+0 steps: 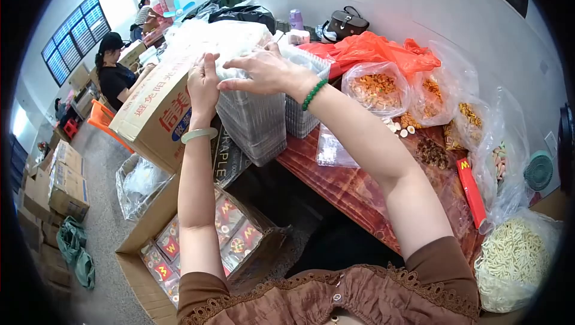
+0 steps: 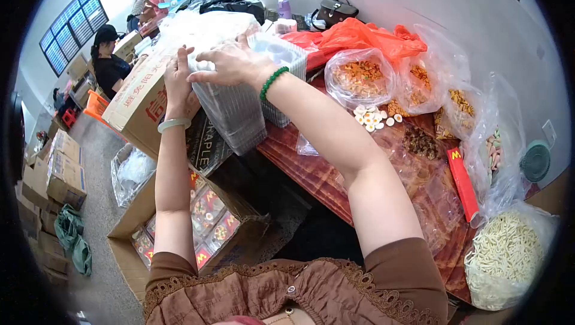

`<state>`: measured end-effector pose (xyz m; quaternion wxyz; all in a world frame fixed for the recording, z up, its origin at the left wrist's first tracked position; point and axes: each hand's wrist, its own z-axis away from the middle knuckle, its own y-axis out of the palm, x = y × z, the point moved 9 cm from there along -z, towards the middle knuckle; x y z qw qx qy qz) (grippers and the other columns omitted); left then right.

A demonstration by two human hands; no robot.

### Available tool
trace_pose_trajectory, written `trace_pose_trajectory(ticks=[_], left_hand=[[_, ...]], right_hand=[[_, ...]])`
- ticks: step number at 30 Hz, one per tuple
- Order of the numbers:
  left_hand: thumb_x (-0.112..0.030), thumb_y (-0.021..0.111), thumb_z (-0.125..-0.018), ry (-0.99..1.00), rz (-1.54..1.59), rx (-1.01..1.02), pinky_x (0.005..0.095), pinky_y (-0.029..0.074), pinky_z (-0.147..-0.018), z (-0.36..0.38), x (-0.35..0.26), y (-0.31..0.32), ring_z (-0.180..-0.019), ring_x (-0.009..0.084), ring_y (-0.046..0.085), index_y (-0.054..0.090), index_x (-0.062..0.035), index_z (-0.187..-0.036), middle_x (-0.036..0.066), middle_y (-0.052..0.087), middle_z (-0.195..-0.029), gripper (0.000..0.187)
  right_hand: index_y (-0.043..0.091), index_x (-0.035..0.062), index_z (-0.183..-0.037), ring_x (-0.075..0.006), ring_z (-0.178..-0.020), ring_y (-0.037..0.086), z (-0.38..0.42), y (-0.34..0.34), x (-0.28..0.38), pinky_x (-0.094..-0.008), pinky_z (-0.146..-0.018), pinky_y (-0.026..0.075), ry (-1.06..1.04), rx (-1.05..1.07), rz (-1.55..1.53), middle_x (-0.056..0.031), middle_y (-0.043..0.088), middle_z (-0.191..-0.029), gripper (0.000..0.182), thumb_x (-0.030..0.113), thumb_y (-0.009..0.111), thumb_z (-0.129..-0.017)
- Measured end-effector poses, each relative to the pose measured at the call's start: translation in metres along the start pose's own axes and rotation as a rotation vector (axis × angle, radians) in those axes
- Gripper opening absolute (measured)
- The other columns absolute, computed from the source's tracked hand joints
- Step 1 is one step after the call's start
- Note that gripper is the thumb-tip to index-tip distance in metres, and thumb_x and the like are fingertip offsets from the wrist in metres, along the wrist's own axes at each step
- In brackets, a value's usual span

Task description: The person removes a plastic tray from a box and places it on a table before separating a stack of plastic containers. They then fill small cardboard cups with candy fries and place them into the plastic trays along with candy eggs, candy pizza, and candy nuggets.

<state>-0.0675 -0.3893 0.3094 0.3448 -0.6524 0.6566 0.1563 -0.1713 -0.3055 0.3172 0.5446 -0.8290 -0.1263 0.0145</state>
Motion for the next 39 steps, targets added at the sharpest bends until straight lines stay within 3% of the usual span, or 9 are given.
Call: trace_pose_trajectory(ticks=[4, 6, 8, 9, 16, 18, 23, 29, 39], left_hand=[[-0.024, 0.047, -0.096, -0.029, -0.213, -0.102, 0.0396, 0.044, -0.087, 0.015, -0.019, -0.010, -0.096, 0.0359, 0.059, 0.065, 0.0048, -0.100, 0.025, 0.064, -0.101, 0.034], [-0.018, 0.049, -0.096, 0.270, -0.246, -0.268, 0.0383, 0.042, -0.091, 0.025, -0.040, -0.013, -0.103, 0.0322, 0.056, 0.056, 0.0055, -0.115, 0.021, 0.059, -0.115, 0.031], [-0.018, 0.048, -0.097, 0.429, -0.116, -0.197, 0.0366, 0.040, -0.096, 0.054, -0.089, 0.007, -0.111, 0.0248, 0.053, 0.050, 0.0001, -0.126, 0.017, 0.056, -0.121, 0.034], [-0.016, 0.049, -0.096, 0.197, 0.394, -0.119, 0.0374, 0.040, -0.097, 0.062, -0.091, 0.027, -0.110, 0.0242, 0.053, 0.049, 0.0004, -0.127, 0.017, 0.055, -0.124, 0.035], [0.002, 0.059, -0.083, 0.684, 0.483, 0.366, 0.0439, 0.030, -0.108, 0.196, -0.239, 0.198, -0.127, 0.0323, 0.041, 0.046, 0.0031, -0.127, 0.020, 0.044, -0.136, 0.046], [0.000, 0.065, -0.079, 0.666, 0.525, 0.590, 0.0433, 0.031, -0.106, 0.243, -0.265, 0.262, -0.128, 0.0329, 0.040, 0.051, 0.0010, -0.123, 0.020, 0.047, -0.133, 0.047], [-0.008, 0.069, -0.076, 0.734, 0.652, 1.024, 0.0456, 0.037, -0.102, 0.379, -0.344, 0.389, -0.124, 0.0383, 0.042, 0.053, -0.0042, -0.121, 0.018, 0.049, -0.130, 0.048], [-0.015, 0.072, -0.071, 0.941, 0.780, 1.304, 0.0451, 0.036, -0.102, 0.512, -0.414, 0.505, -0.123, 0.0395, 0.041, 0.049, -0.0035, -0.126, 0.018, 0.050, -0.129, 0.061], [-0.035, 0.083, -0.053, 1.154, 0.563, 1.553, 0.0477, 0.027, -0.104, 0.559, -0.457, 0.571, -0.118, 0.0336, 0.047, 0.050, -0.0089, -0.130, 0.014, 0.056, -0.126, 0.087]], right_hand=[[0.053, 0.0125, -0.128, -0.0322, -0.124, 0.045, 0.013, -0.012, -0.007, -0.0546, -0.105, 0.022, -0.103, -0.297, -0.179, -0.0158, 0.055, -0.126, 0.067, 0.064, 0.045, -0.086], [0.052, 0.0099, -0.127, -0.0337, -0.124, 0.044, 0.051, -0.035, -0.016, -0.0561, -0.103, 0.025, -0.133, -0.478, -0.287, -0.0157, 0.054, -0.127, 0.062, 0.057, 0.048, -0.087], [0.053, 0.0085, -0.124, -0.0343, -0.122, 0.046, 0.121, -0.056, -0.030, -0.0537, -0.099, 0.030, -0.091, -0.551, -0.334, -0.0156, 0.056, -0.125, 0.057, 0.052, 0.052, -0.087], [0.053, 0.0081, -0.124, -0.0345, -0.121, 0.047, 0.158, -0.064, -0.038, -0.0526, -0.097, 0.031, -0.060, -0.552, -0.356, -0.0158, 0.056, -0.124, 0.056, 0.050, 0.053, -0.087], [0.055, 0.0055, -0.119, -0.0318, -0.113, 0.052, 0.527, -0.089, -0.158, -0.0414, -0.095, 0.042, 0.743, -0.397, 0.283, -0.0164, 0.056, -0.120, 0.046, 0.025, 0.067, -0.080], [0.059, 0.0019, -0.109, -0.0293, -0.096, 0.061, 0.655, -0.107, -0.157, -0.0387, -0.083, 0.048, 1.116, -0.382, 0.379, -0.0153, 0.064, -0.101, 0.039, 0.024, 0.069, -0.079], [0.067, 0.0011, -0.090, -0.0258, -0.072, 0.065, 0.849, -0.088, -0.127, -0.0347, -0.066, 0.051, 1.684, -0.518, 0.101, -0.0133, 0.067, -0.077, 0.028, 0.025, 0.072, -0.078], [0.068, -0.0012, -0.093, -0.0257, -0.072, 0.064, 0.861, -0.072, -0.130, -0.0336, -0.069, 0.048, 1.616, -0.590, 0.144, -0.0171, 0.067, -0.080, 0.023, 0.021, 0.065, -0.085], [0.066, 0.0005, -0.083, -0.0262, -0.069, 0.058, 0.847, -0.098, -0.111, -0.0355, -0.064, 0.044, 1.406, -0.931, 0.147, -0.0125, 0.059, -0.075, 0.018, 0.019, 0.067, -0.083]])
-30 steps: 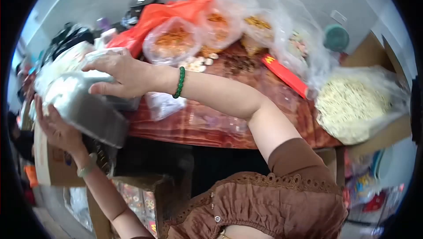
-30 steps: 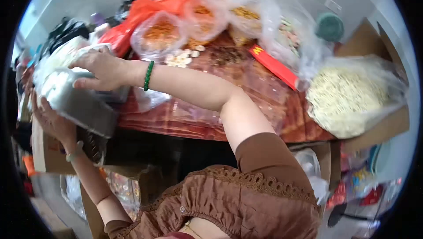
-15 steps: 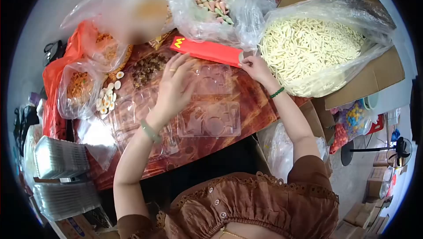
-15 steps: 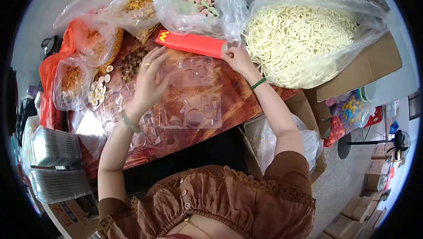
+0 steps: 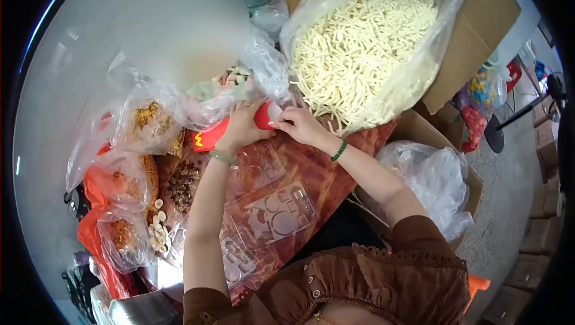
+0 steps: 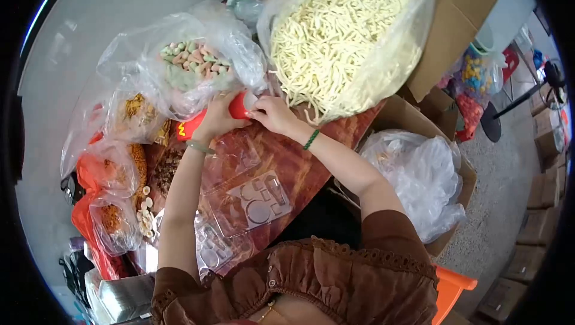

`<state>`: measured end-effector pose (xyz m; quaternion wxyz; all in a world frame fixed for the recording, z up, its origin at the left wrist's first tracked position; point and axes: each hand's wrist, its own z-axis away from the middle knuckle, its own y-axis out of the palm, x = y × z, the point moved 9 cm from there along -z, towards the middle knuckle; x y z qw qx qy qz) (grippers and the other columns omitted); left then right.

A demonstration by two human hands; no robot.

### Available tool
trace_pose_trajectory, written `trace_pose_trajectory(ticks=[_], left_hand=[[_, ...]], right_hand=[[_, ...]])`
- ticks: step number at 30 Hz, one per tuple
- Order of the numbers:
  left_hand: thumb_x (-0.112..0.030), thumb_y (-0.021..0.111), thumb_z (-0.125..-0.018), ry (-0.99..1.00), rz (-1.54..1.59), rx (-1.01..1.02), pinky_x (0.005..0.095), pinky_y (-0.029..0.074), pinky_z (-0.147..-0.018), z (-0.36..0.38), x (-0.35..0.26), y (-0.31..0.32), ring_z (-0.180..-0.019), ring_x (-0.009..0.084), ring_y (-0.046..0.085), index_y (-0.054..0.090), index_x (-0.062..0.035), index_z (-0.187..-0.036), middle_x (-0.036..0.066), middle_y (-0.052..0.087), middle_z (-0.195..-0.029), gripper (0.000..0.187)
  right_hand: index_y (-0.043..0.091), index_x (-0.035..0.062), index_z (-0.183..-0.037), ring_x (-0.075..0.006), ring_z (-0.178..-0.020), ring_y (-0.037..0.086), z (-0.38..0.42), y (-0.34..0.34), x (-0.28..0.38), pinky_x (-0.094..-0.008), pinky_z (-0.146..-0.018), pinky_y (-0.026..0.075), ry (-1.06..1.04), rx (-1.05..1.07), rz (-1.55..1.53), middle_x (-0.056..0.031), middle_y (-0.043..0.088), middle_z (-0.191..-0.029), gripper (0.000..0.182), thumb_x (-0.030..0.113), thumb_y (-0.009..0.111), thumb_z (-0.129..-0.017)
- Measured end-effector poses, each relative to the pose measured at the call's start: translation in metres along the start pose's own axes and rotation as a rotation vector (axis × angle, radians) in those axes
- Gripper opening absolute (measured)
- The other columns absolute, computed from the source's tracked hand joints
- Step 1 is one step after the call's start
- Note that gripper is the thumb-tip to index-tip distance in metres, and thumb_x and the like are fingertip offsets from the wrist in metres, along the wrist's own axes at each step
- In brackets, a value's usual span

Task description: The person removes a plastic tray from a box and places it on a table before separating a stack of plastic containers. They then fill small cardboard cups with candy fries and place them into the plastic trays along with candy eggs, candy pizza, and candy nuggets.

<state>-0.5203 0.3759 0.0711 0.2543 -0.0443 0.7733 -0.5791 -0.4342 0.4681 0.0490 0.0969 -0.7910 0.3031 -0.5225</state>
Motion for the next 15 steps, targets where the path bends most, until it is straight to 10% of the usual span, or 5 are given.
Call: trace_pose_trajectory(ticks=[15], left_hand=[[-0.048, 0.080, -0.052, 0.087, -0.022, -0.149, 0.0452, 0.033, -0.101, 0.002, -0.002, -0.008, -0.115, 0.0328, 0.050, 0.056, -0.0119, -0.122, 0.017, 0.058, -0.118, 0.083]], right_hand=[[0.067, 0.0000, -0.089, -0.0167, -0.075, 0.058, 0.006, -0.005, 0.001, -0.0275, -0.070, 0.045, 0.072, 0.000, -0.090, -0.0092, 0.062, -0.081, 0.013, 0.012, 0.064, -0.086]])
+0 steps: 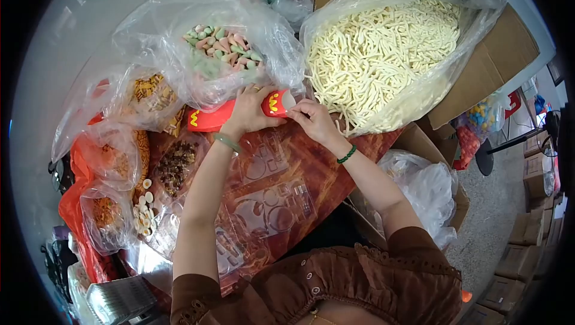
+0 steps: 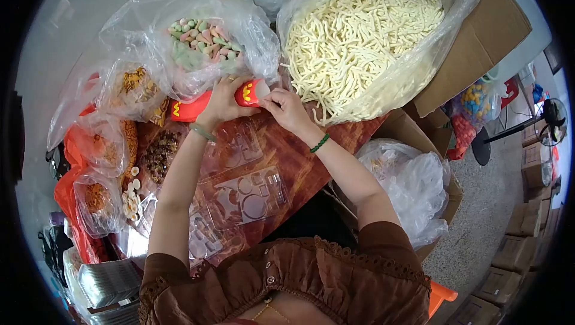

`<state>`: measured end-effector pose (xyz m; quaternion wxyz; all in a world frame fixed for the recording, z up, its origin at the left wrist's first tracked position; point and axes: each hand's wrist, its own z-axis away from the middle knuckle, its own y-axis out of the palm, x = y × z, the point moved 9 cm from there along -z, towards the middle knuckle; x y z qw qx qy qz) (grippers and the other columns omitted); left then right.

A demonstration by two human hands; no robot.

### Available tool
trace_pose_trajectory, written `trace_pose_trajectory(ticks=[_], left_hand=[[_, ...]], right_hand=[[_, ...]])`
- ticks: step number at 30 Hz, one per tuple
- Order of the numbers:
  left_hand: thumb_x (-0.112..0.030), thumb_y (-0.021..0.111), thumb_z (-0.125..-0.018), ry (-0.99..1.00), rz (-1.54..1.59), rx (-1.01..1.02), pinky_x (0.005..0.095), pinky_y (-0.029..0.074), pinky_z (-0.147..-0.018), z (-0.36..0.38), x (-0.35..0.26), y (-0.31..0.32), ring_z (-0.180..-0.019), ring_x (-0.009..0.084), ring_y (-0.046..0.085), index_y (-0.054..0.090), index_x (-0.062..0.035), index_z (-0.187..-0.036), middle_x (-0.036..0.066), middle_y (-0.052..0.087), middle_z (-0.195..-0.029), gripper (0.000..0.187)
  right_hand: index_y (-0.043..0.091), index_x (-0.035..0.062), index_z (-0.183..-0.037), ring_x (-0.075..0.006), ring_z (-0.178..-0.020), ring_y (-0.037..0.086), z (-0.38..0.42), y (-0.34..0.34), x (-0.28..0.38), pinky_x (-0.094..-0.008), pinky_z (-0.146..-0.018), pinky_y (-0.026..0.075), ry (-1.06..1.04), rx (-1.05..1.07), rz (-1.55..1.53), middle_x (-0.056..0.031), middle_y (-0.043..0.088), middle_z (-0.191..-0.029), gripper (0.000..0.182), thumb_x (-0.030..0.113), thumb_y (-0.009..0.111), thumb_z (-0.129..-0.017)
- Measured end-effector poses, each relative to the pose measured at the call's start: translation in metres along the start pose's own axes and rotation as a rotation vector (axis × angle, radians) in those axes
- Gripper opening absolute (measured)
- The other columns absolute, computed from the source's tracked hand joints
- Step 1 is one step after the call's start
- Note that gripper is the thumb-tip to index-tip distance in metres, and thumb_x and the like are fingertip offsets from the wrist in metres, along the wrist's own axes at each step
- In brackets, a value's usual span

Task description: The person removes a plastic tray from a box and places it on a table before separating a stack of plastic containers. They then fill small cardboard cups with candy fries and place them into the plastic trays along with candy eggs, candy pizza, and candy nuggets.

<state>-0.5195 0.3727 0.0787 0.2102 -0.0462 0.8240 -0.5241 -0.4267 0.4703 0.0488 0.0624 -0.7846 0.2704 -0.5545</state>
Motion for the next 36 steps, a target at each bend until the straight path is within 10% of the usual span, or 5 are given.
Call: trace_pose_trajectory(ticks=[11, 16, 23, 28, 36], left_hand=[[-0.047, 0.085, -0.051, -0.078, -0.152, -0.070, 0.0446, 0.039, -0.097, 0.012, 0.010, -0.015, -0.113, 0.0353, 0.050, 0.053, -0.0089, -0.125, 0.017, 0.055, -0.119, 0.089], [-0.026, 0.070, -0.084, -0.267, 1.157, 0.107, 0.0278, 0.051, -0.081, -0.003, -0.025, -0.018, -0.101, 0.0158, 0.059, 0.046, 0.0040, -0.127, 0.013, 0.057, -0.119, 0.058], [-0.021, 0.066, -0.088, -0.651, 1.443, -0.030, 0.0289, 0.053, -0.073, 0.021, -0.009, 0.014, -0.090, 0.0153, 0.063, 0.052, -0.0008, -0.121, 0.009, 0.062, -0.107, 0.041], [-0.020, 0.066, -0.088, -0.588, 1.518, -0.044, 0.0302, 0.054, -0.075, 0.027, -0.032, 0.032, -0.090, 0.0153, 0.063, 0.050, -0.0018, -0.122, 0.008, 0.062, -0.108, 0.042], [-0.015, 0.065, -0.088, -0.658, 1.573, 0.010, 0.0312, 0.054, -0.080, 0.041, -0.050, 0.062, -0.095, 0.0149, 0.062, 0.052, -0.0001, -0.120, 0.007, 0.062, -0.109, 0.037]], right_hand=[[0.062, 0.0000, -0.093, -0.0234, -0.074, 0.058, 0.016, -0.049, 0.029, -0.0307, -0.069, 0.046, -0.120, -0.075, 0.281, -0.0104, 0.057, -0.085, 0.011, 0.006, 0.063, -0.084], [0.063, 0.0027, -0.097, -0.0236, -0.074, 0.057, -0.004, -0.067, 0.075, -0.0310, -0.066, 0.046, -0.354, 0.096, 0.322, -0.0087, 0.056, -0.084, 0.014, 0.005, 0.062, -0.084], [0.064, 0.0017, -0.095, -0.0212, -0.063, 0.061, 0.003, -0.115, -0.003, -0.0323, -0.061, 0.048, 0.176, 0.270, 0.626, -0.0119, 0.064, -0.072, 0.023, 0.019, 0.069, -0.081], [0.051, 0.0049, -0.118, -0.0340, -0.083, 0.059, 0.023, -0.102, 0.012, -0.0420, -0.071, 0.050, -0.002, 0.054, 0.914, -0.0140, 0.055, -0.093, 0.051, 0.019, 0.072, -0.075], [0.059, 0.0071, -0.107, -0.0344, -0.084, 0.059, -0.011, -0.070, -0.034, -0.0439, -0.072, 0.049, -0.075, 0.257, 1.049, -0.0150, 0.057, -0.091, 0.036, 0.006, 0.064, -0.071]])
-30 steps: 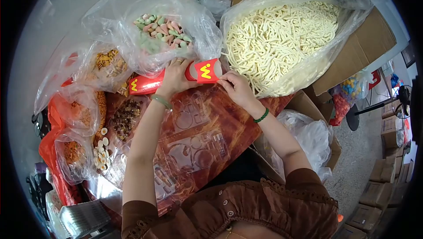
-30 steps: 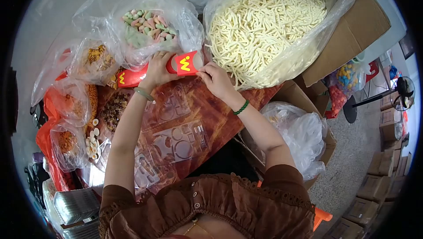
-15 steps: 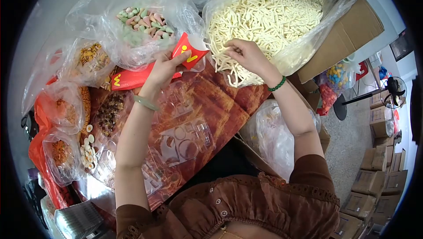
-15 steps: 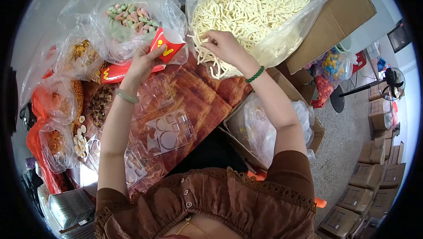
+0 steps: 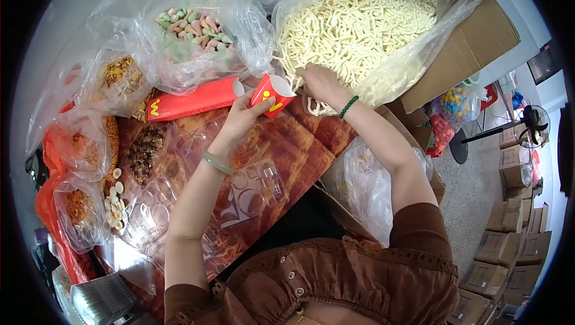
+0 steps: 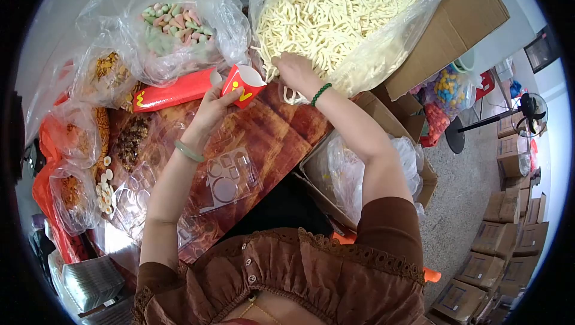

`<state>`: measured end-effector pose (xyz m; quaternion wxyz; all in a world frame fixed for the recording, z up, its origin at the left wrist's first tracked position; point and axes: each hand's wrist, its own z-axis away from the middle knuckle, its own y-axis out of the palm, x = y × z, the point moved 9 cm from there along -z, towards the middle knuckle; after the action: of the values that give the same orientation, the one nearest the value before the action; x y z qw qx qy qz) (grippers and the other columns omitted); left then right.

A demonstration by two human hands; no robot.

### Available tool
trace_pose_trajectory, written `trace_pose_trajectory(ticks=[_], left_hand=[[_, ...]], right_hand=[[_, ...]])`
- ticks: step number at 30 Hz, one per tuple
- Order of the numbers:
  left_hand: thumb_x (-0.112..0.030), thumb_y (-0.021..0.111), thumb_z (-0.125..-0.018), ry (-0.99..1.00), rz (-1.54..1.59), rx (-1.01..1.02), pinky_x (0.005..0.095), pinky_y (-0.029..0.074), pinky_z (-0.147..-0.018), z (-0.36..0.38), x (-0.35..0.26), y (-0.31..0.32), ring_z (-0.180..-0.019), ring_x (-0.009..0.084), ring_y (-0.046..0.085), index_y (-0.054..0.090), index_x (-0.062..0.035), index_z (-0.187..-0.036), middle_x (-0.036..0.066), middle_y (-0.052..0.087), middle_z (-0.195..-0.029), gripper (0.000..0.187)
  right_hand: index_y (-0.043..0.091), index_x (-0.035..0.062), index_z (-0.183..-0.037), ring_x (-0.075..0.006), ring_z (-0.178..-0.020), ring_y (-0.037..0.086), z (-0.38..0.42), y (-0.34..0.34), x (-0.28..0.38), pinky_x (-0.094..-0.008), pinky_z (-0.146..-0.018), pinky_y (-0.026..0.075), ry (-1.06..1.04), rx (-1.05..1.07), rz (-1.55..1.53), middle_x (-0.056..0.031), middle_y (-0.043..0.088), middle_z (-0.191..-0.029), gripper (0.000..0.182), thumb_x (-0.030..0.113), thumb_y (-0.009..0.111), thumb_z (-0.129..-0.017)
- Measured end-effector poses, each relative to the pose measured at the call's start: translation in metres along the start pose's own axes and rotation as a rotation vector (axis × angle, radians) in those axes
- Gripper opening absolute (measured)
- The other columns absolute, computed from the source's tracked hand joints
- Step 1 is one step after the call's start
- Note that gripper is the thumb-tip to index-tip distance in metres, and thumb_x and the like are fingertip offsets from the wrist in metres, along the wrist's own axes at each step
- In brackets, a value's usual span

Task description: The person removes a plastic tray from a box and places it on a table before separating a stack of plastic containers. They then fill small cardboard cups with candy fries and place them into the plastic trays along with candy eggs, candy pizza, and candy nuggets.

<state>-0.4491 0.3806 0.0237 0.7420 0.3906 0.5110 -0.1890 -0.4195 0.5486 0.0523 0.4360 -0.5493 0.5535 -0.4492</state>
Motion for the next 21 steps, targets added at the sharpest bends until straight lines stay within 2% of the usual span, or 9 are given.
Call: trace_pose_trajectory(ticks=[2, 3, 7, 9, 10, 13, 14, 17, 21], left_hand=[[-0.015, 0.065, -0.088, 0.004, -0.019, -0.006, 0.0309, 0.054, -0.081, 0.002, 0.003, -0.003, -0.095, 0.0149, 0.061, 0.052, 0.0003, -0.120, 0.008, 0.062, -0.110, 0.037], [-0.017, 0.064, -0.088, 0.006, -0.011, -0.012, 0.0296, 0.053, -0.080, 0.005, 0.002, -0.003, -0.095, 0.0145, 0.062, 0.053, -0.0013, -0.119, 0.007, 0.062, -0.108, 0.036], [-0.017, 0.064, -0.088, -0.016, -0.026, -0.016, 0.0301, 0.054, -0.077, 0.004, 0.003, 0.000, -0.093, 0.0139, 0.061, 0.053, 0.0004, -0.119, 0.007, 0.062, -0.107, 0.037], [-0.018, 0.064, -0.089, -0.051, 0.024, -0.012, 0.0304, 0.053, -0.076, 0.005, 0.009, 0.010, -0.092, 0.0140, 0.061, 0.053, -0.0002, -0.118, 0.007, 0.062, -0.106, 0.036], [-0.019, 0.064, -0.089, -0.081, 0.072, -0.011, 0.0307, 0.053, -0.074, 0.004, 0.011, 0.014, -0.090, 0.0140, 0.061, 0.053, -0.0008, -0.118, 0.006, 0.062, -0.105, 0.036], [-0.020, 0.065, -0.088, -0.092, 0.038, -0.014, 0.0313, 0.053, -0.073, 0.002, 0.020, 0.012, -0.089, 0.0149, 0.062, 0.053, -0.0016, -0.118, 0.006, 0.062, -0.105, 0.036], [-0.020, 0.065, -0.088, -0.092, 0.039, -0.016, 0.0313, 0.053, -0.073, 0.002, 0.023, 0.011, -0.089, 0.0149, 0.062, 0.053, -0.0016, -0.118, 0.006, 0.062, -0.105, 0.036], [-0.021, 0.065, -0.088, -0.131, 0.019, -0.044, 0.0308, 0.053, -0.073, 0.001, 0.029, 0.011, -0.085, 0.0158, 0.063, 0.053, -0.0028, -0.117, 0.007, 0.063, -0.104, 0.036], [-0.019, 0.064, -0.088, -0.167, 0.021, -0.048, 0.0290, 0.052, -0.071, 0.004, 0.031, 0.016, -0.082, 0.0161, 0.064, 0.053, -0.0035, -0.118, 0.007, 0.063, -0.102, 0.035]], right_hand=[[0.062, 0.0064, -0.099, -0.0350, -0.084, 0.060, -0.010, 0.002, -0.015, -0.0445, -0.072, 0.048, 0.044, 0.099, -0.094, -0.0172, 0.060, -0.087, 0.030, 0.005, 0.061, -0.070], [0.063, 0.0035, -0.093, -0.0352, -0.083, 0.061, -0.016, -0.007, -0.021, -0.0445, -0.072, 0.049, 0.043, 0.040, -0.143, -0.0181, 0.061, -0.083, 0.025, 0.007, 0.061, -0.069], [0.064, 0.0009, -0.087, -0.0363, -0.085, 0.062, -0.034, -0.019, -0.039, -0.0422, -0.076, 0.050, 0.175, 0.104, -0.163, -0.0206, 0.061, -0.091, 0.017, 0.007, 0.058, -0.073], [0.059, 0.0004, -0.097, -0.0378, -0.088, 0.060, -0.040, -0.025, -0.042, -0.0436, -0.077, 0.050, 0.273, -0.029, -0.012, -0.0218, 0.060, -0.095, 0.028, 0.016, 0.064, -0.074], [0.057, -0.0003, -0.099, -0.0390, -0.086, 0.061, -0.037, -0.034, -0.031, -0.0446, -0.076, 0.050, 0.232, -0.098, 0.123, -0.0230, 0.058, -0.097, 0.034, 0.025, 0.066, -0.078], [0.056, 0.0001, -0.099, -0.0381, -0.089, 0.060, -0.020, -0.028, -0.021, -0.0455, -0.076, 0.050, 0.391, -0.022, -0.029, -0.0218, 0.057, -0.098, 0.038, 0.032, 0.066, -0.080], [0.054, -0.0021, -0.102, -0.0374, -0.095, 0.058, -0.016, -0.017, -0.021, -0.0445, -0.078, 0.049, 0.433, -0.006, -0.078, -0.0225, 0.056, -0.101, 0.044, 0.035, 0.066, -0.080], [0.052, -0.0045, -0.103, -0.0367, -0.100, 0.056, -0.008, -0.015, -0.008, -0.0430, -0.080, 0.049, 0.449, -0.153, -0.052, -0.0230, 0.055, -0.103, 0.046, 0.031, 0.069, -0.079], [0.050, -0.0060, -0.104, -0.0368, -0.099, 0.056, -0.015, 0.003, -0.010, -0.0421, -0.081, 0.049, 0.427, -0.197, 0.024, -0.0231, 0.054, -0.104, 0.045, 0.021, 0.071, -0.076]])
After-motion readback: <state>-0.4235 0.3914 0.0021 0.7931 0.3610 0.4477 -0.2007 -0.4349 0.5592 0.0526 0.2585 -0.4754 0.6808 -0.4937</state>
